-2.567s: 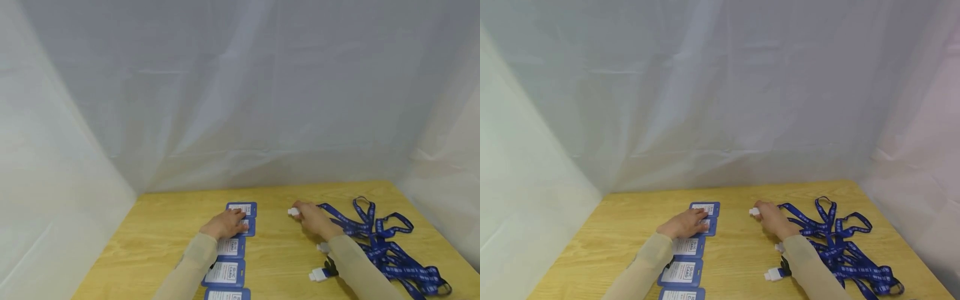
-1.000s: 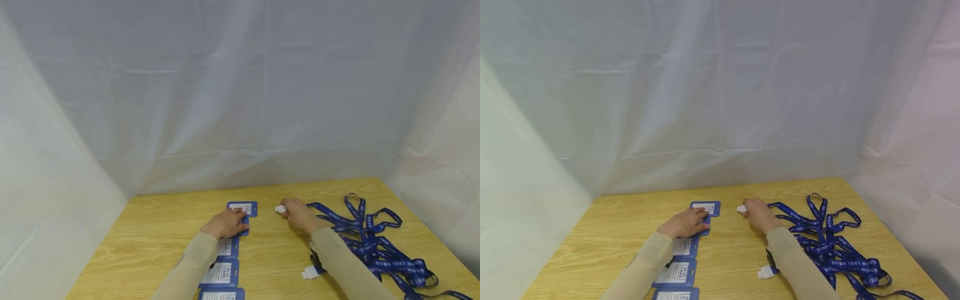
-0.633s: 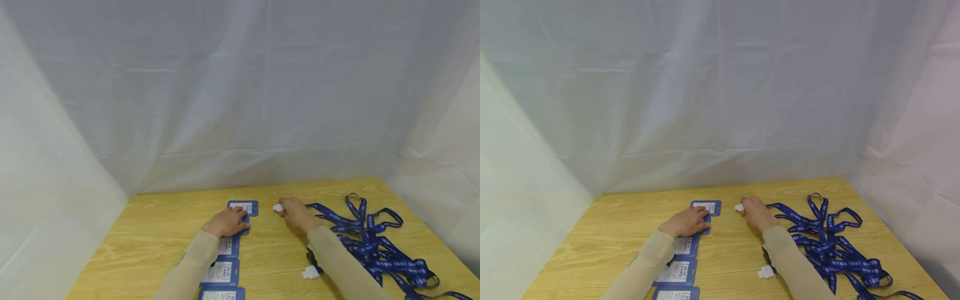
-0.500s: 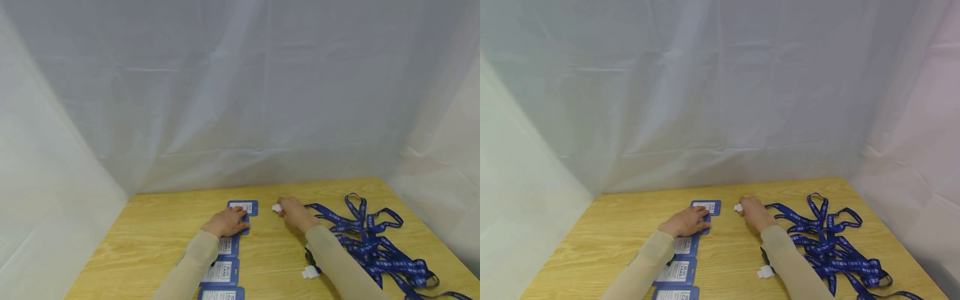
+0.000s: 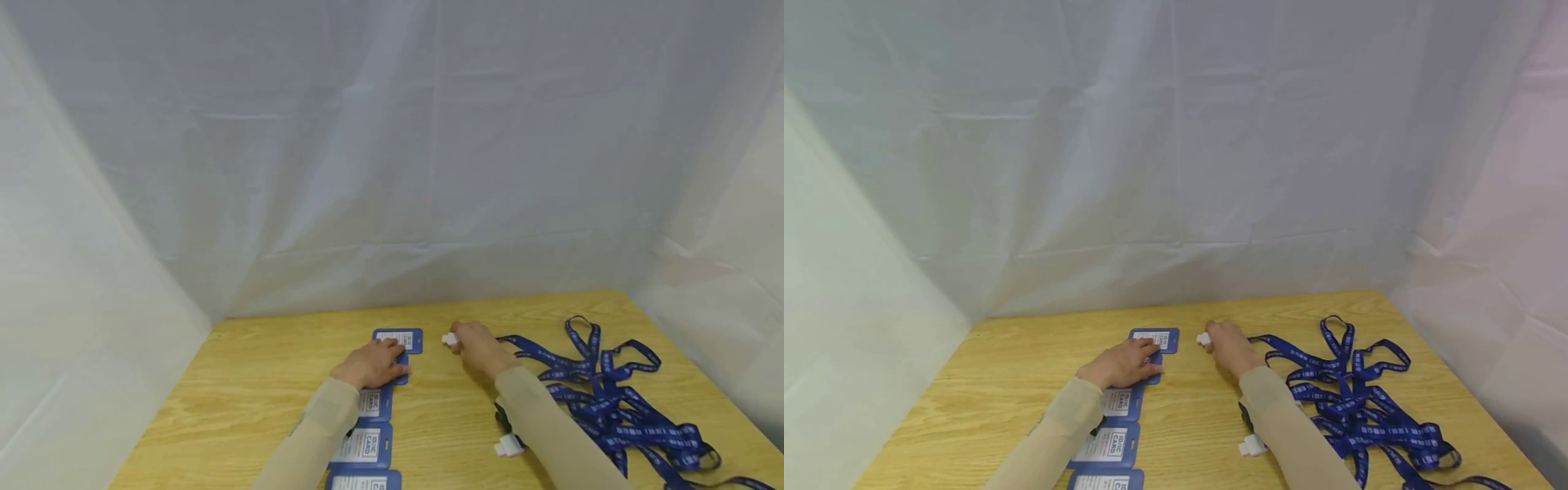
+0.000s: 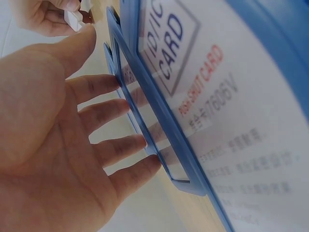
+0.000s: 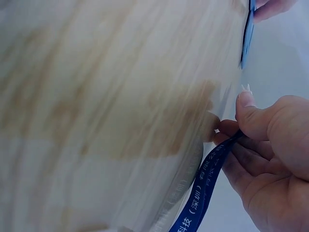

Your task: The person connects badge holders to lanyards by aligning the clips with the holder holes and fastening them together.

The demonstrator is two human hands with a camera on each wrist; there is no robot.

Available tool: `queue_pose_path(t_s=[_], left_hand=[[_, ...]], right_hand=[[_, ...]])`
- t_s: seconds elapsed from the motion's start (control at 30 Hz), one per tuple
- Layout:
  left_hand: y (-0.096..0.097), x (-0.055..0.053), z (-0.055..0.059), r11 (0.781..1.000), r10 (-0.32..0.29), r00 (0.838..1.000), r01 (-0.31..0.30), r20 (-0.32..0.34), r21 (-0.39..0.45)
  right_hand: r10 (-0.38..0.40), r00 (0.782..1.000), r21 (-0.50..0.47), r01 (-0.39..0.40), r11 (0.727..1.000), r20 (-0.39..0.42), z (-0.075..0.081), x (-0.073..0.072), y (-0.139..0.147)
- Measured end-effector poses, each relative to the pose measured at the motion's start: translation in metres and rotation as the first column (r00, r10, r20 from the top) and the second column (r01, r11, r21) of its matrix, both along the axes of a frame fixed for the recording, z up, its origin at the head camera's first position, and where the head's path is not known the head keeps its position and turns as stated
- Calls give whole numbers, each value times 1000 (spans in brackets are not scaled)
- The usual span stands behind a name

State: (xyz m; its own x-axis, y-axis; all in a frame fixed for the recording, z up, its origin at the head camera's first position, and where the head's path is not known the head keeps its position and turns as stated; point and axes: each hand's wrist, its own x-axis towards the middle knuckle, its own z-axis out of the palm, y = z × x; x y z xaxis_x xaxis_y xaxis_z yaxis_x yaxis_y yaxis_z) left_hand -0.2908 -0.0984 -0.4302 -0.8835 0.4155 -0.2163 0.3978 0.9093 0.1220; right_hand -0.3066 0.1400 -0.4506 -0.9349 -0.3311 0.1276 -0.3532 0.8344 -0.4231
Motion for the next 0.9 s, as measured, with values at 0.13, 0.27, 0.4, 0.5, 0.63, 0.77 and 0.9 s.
queue_pose_path(t_s=[0.13, 0.27, 0.4, 0.5, 0.63, 0.77, 0.9], left_hand=[[3, 0, -2, 1000, -10, 1000, 10, -6, -5], [6, 0, -3, 1000, -23, 1000, 23, -8, -6], [8, 0, -2, 1000, -23, 1000, 23, -13, -15], [9, 0, -1, 999, -23, 1000, 23, -17, -23], [9, 1, 0, 999, -18, 1000, 18, -13, -32], [9, 1, 0, 999, -11, 1000, 11, -6, -36], [10, 0, -1, 999, -8, 1000, 8, -3, -38]], right_hand=[[-5, 1000, -1, 5, 1000, 1, -3, -2, -1], [-16, 1000, 1, 16, 1000, 15, -5, -3, -2], [-21, 1000, 11, 21, 1000, 14, -6, -2, -2], [-21, 1000, 20, 21, 1000, 11, -5, -1, -2], [-15, 1000, 7, 15, 1000, 3, -4, 0, -3], [-10, 1000, -12, 10, 1000, -11, -3, -1, -4], [-25, 1000, -17, 25, 1000, -3, -5, -3, -3]])
